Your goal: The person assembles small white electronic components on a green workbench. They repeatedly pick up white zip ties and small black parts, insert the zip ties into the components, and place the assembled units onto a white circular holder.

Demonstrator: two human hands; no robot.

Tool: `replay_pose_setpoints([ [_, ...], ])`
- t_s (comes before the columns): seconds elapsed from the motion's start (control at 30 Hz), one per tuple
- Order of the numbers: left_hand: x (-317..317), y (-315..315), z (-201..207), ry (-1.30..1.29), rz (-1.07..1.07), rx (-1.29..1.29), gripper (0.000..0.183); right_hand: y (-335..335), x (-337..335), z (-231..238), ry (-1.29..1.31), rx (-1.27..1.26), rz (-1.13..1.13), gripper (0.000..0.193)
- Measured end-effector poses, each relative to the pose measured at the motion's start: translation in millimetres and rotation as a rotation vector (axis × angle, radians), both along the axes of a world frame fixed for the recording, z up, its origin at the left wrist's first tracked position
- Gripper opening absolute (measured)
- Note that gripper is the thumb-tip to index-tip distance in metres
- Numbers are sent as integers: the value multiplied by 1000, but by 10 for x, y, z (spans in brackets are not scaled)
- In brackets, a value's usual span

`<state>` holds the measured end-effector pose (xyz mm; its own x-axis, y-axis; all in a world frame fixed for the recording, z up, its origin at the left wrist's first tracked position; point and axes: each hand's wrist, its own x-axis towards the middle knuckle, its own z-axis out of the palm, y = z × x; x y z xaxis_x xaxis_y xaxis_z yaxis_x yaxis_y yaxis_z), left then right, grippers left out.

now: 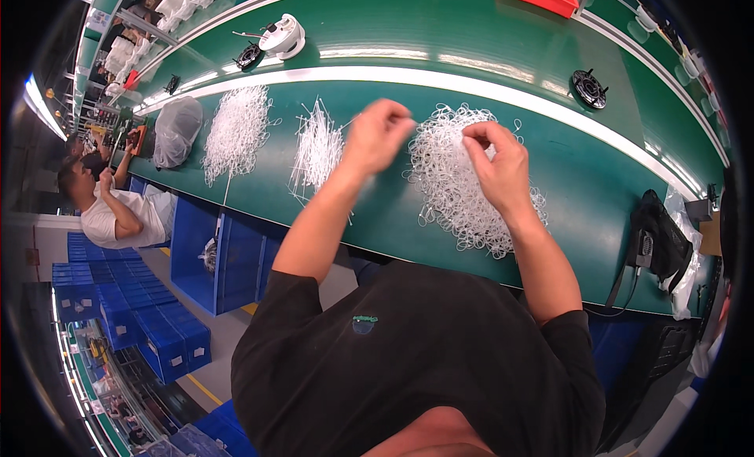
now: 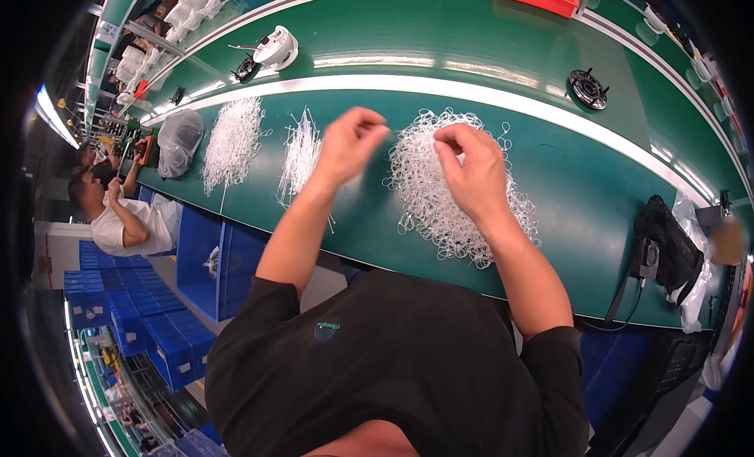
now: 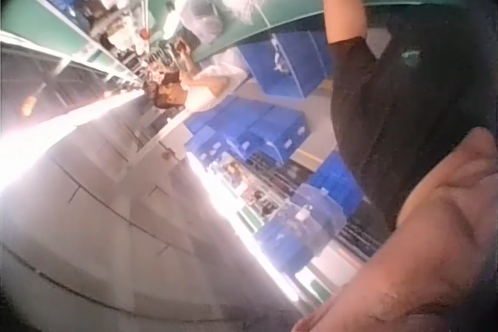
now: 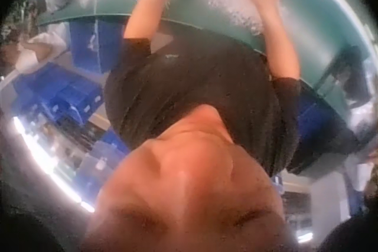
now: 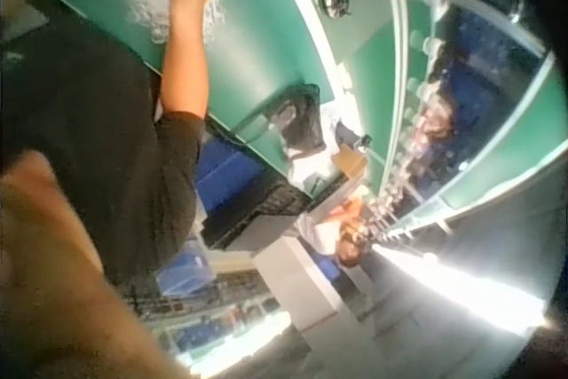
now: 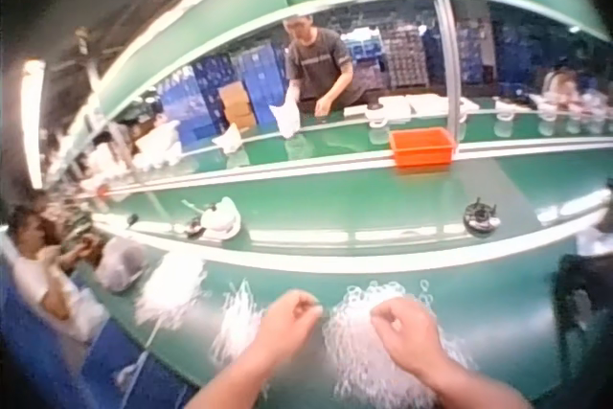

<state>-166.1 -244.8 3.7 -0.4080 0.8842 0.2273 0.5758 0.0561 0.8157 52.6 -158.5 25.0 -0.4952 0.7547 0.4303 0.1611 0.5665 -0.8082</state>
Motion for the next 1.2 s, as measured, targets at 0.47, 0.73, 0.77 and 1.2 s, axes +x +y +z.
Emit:
replay_pose_setpoints([
  [0.47,-817,123,-487,503,248,-328,12,151,162,-36,-30,19,-61,10],
  [0.73,-505,120,18,-346,10,62,14,-43,14,25,45,11,22,18],
  [0.77,-380,113,135,-484,-64,107,14,-74,-33,44,55,37,41,20],
  [1.2,432,-83,81,-1056,-272,211,13,-174,-152,-41,202,-47,69,20],
])
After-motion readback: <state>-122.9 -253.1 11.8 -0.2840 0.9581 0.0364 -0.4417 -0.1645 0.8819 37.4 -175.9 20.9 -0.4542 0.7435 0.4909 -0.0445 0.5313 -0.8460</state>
